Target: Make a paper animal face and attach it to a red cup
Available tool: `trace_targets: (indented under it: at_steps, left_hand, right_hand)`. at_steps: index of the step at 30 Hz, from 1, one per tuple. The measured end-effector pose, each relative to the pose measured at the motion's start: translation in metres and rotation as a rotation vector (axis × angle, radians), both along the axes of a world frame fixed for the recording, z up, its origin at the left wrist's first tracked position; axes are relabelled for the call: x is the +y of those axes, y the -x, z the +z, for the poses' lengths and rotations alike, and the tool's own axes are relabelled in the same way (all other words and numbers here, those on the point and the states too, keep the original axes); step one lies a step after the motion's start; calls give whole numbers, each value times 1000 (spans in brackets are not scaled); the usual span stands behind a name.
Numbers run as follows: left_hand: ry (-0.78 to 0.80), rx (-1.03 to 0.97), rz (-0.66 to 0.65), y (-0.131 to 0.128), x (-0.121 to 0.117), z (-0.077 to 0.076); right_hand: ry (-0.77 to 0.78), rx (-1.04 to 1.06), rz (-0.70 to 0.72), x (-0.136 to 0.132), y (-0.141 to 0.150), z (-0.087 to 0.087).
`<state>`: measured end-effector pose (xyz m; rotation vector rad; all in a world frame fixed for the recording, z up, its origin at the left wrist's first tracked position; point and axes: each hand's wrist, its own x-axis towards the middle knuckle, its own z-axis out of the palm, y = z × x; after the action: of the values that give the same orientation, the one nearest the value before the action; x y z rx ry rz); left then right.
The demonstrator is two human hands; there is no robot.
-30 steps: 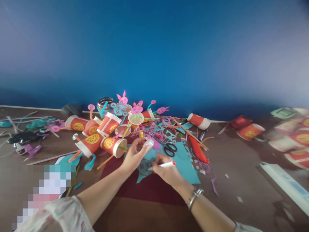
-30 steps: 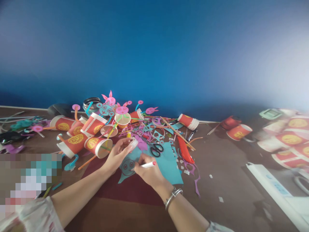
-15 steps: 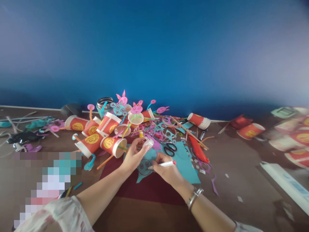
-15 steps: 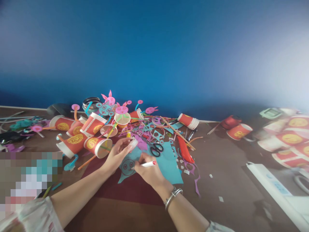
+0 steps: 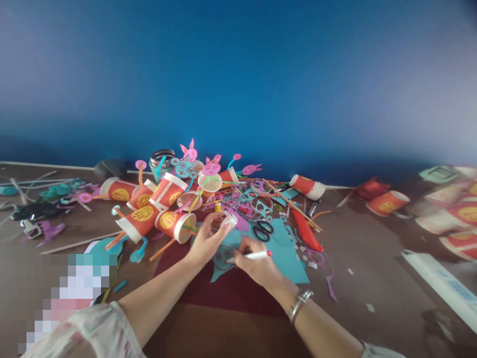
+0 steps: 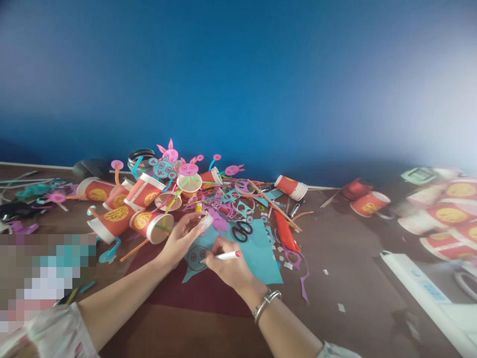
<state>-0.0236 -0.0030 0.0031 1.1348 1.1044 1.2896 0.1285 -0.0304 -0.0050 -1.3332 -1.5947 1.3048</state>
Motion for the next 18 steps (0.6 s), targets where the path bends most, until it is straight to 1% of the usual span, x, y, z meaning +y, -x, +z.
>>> trace_targets:
  at_steps: [6, 13, 18]
  left_hand:
    - [1, 0, -3, 0, 0, -1]
    - [-2, -12, 1, 0, 0, 0]
    - [2, -11, -3, -1, 0, 0]
  right_hand:
    - [-44, -72, -14, 1, -1, -6]
    - [-33, -57, 11, 1, 0, -5]
    - [-22, -46, 36, 1, 1, -7]
